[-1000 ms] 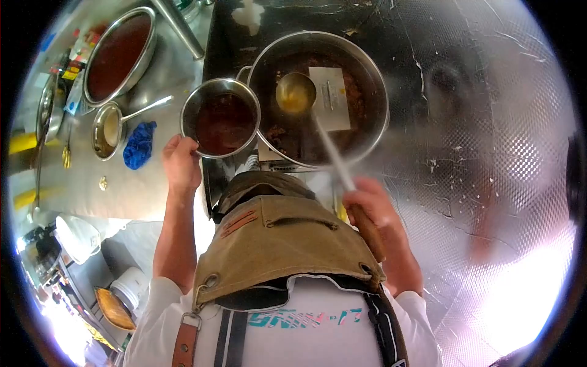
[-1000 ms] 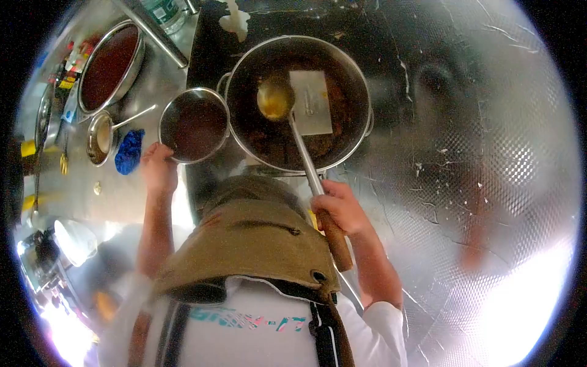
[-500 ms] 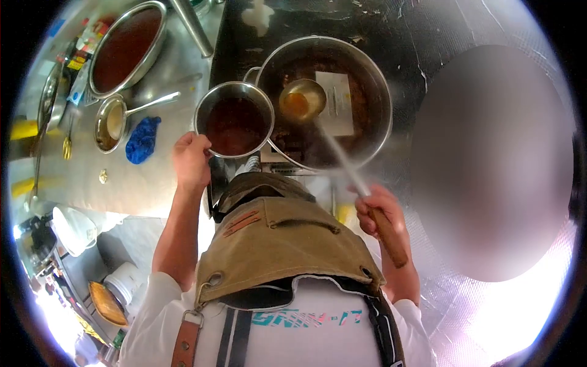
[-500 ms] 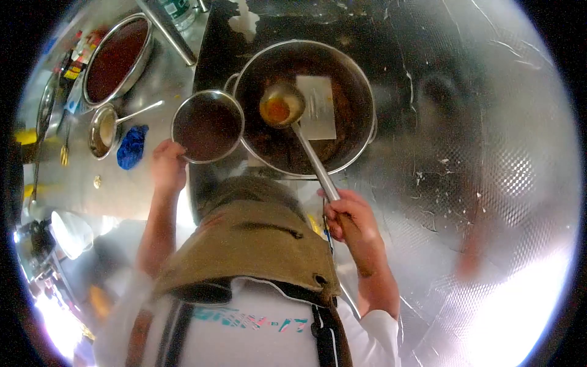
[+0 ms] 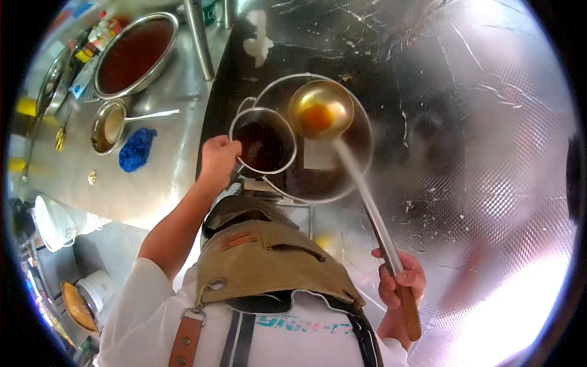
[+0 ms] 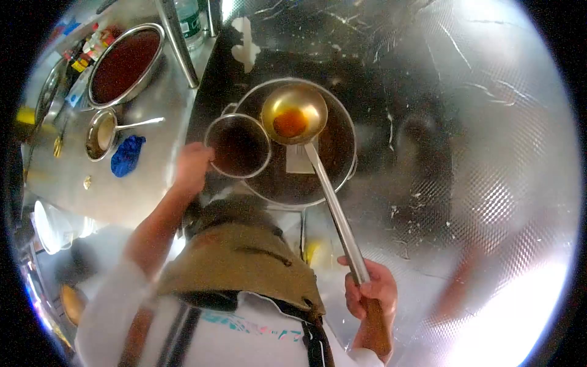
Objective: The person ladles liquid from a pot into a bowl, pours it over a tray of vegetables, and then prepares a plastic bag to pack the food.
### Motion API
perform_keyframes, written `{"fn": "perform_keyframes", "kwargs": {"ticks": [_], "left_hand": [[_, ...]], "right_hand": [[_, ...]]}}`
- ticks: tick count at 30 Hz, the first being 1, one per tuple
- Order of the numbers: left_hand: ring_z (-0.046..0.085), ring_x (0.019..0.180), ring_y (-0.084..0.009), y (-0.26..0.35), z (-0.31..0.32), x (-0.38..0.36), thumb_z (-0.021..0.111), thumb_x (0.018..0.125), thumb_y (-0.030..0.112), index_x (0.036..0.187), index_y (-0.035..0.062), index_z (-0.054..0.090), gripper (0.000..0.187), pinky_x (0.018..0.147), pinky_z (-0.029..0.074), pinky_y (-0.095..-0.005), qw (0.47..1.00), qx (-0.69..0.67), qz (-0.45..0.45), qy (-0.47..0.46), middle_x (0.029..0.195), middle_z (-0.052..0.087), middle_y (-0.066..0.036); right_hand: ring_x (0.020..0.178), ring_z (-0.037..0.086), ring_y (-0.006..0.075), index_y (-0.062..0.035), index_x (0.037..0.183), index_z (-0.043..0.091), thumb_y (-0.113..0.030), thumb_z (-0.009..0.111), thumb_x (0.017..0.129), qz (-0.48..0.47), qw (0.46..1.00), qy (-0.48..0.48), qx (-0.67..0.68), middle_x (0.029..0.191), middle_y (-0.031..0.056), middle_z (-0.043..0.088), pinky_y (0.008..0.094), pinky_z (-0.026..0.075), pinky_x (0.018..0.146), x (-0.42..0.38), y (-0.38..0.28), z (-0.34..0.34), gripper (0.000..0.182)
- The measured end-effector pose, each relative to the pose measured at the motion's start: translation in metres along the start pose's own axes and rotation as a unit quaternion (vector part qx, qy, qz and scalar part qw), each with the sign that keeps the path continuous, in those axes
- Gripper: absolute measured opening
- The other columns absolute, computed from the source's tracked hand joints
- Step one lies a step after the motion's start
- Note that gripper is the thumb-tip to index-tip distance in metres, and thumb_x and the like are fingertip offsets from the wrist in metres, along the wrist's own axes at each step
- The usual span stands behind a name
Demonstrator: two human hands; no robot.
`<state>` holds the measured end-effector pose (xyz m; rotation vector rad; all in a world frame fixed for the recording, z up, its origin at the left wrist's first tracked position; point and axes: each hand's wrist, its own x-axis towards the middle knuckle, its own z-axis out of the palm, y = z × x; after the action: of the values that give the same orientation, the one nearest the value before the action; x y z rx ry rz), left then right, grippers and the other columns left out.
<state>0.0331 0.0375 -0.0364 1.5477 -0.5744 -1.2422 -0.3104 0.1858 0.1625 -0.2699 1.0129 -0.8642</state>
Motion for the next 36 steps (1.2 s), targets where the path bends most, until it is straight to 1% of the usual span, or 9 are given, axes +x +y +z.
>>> {"fn": "perform_keyframes", "kwargs": {"ticks": [8,15,19,23,25,27,28,32,36], "left_hand": [[0.036,0.048,-0.0097,0.003,0.047,0.008,0.058,0.065,0.002,0.054,0.0022,0.046,0.016,0.043,0.027,-0.0282,0.995,-0.057,0.007,-0.081,0.051,0.042,-0.001],[0.037,0.048,-0.0104,0.016,0.064,-0.004,0.058,0.065,0.003,0.055,0.003,0.047,0.016,0.043,0.028,-0.0298,0.996,-0.065,-0.053,-0.026,0.052,0.042,-0.001],[0.039,0.049,-0.0117,-0.014,0.056,0.01,0.058,0.065,0.004,0.056,0.0025,0.049,0.013,0.043,0.031,-0.0305,0.991,0.03,0.09,-0.095,0.052,0.044,-0.003],[0.047,0.054,-0.0158,-0.005,0.063,-0.005,0.058,0.065,0.011,0.061,0.0016,0.056,0.01,0.048,0.038,-0.0331,0.996,0.032,0.068,-0.039,0.054,0.048,-0.005],[0.047,0.057,-0.0151,-0.007,0.063,-0.006,0.059,0.069,0.012,0.066,0.0007,0.058,0.012,0.05,0.037,-0.0324,0.995,0.063,0.067,-0.041,0.058,0.051,-0.005],[0.044,0.054,-0.0141,-0.026,0.069,0.006,0.06,0.069,0.009,0.063,0.0004,0.055,0.011,0.049,0.033,-0.0312,0.997,-0.003,0.062,-0.033,0.057,0.049,-0.005],[0.042,0.052,-0.0137,-0.003,0.071,-0.013,0.06,0.068,0.006,0.061,0.0004,0.053,0.012,0.047,0.032,-0.0322,0.999,-0.049,0.016,-0.007,0.056,0.046,-0.003],[0.041,0.049,-0.014,-0.005,0.068,-0.02,0.058,0.068,0.004,0.058,0.0011,0.049,0.013,0.045,0.03,-0.0321,0.996,-0.09,0.024,-0.015,0.054,0.045,-0.004],[0.042,0.047,-0.0144,-0.01,0.055,-0.025,0.056,0.068,0.003,0.058,0.001,0.049,0.012,0.043,0.03,-0.0303,0.992,-0.12,0.026,0.003,0.054,0.046,-0.005]], "right_hand": [[0.032,0.043,0.0163,0.0123,0.12,0.044,-0.008,0.057,0.063,0.017,0.967,0.082,-0.241,0.057,0.0129,0.052,0.0258,0.034,0.03,-0.016,-0.005,0.019,0.063],[0.051,0.051,0.012,0.0053,0.121,0.047,-0.004,0.057,0.071,0.065,0.918,0.083,-0.383,0.068,0.0039,0.053,0.0248,0.043,0.045,-0.031,-0.005,0.013,0.051],[0.055,0.051,0.0087,0.0014,0.12,0.049,-0.006,0.059,0.072,0.067,0.865,0.061,-0.494,0.067,0.0015,0.054,0.0236,0.041,0.049,-0.034,-0.006,0.003,0.05],[0.066,0.052,0.0085,0.0009,0.122,0.048,-0.009,0.059,0.074,0.054,0.82,0.053,-0.568,0.074,0.0032,0.057,0.0228,0.041,0.06,-0.039,-0.006,-0.007,0.05],[0.064,0.047,0.0063,0.006,0.102,0.054,-0.004,0.052,0.065,0.005,0.849,0.067,-0.525,0.067,-0.0013,0.049,0.0208,0.035,0.056,-0.038,0.002,0.001,0.039],[0.064,0.043,0.0082,-0.0011,0.097,0.058,-0.008,0.054,0.077,-0.055,0.811,0.038,-0.581,0.068,0.0016,0.048,0.0249,0.037,0.053,-0.04,0.004,-0.017,0.021],[0.062,0.044,0.0093,0.0011,0.096,0.057,-0.008,0.056,0.077,-0.037,0.829,0.031,-0.557,0.068,0.0009,0.05,0.0249,0.037,0.053,-0.041,-0.003,0.008,0.02],[0.073,0.047,0.0111,0.0026,0.111,0.054,-0.006,0.054,0.077,-0.02,0.854,0.057,-0.516,0.083,0.0022,0.053,0.0248,0.04,0.063,-0.043,0.001,-0.023,0.035],[0.078,0.048,0.0126,0.0012,0.12,0.051,-0.005,0.054,0.078,-0.074,0.815,-0.008,-0.574,0.089,0.0028,0.053,0.0263,0.041,0.068,-0.031,-0.003,-0.044,0.043]]}}
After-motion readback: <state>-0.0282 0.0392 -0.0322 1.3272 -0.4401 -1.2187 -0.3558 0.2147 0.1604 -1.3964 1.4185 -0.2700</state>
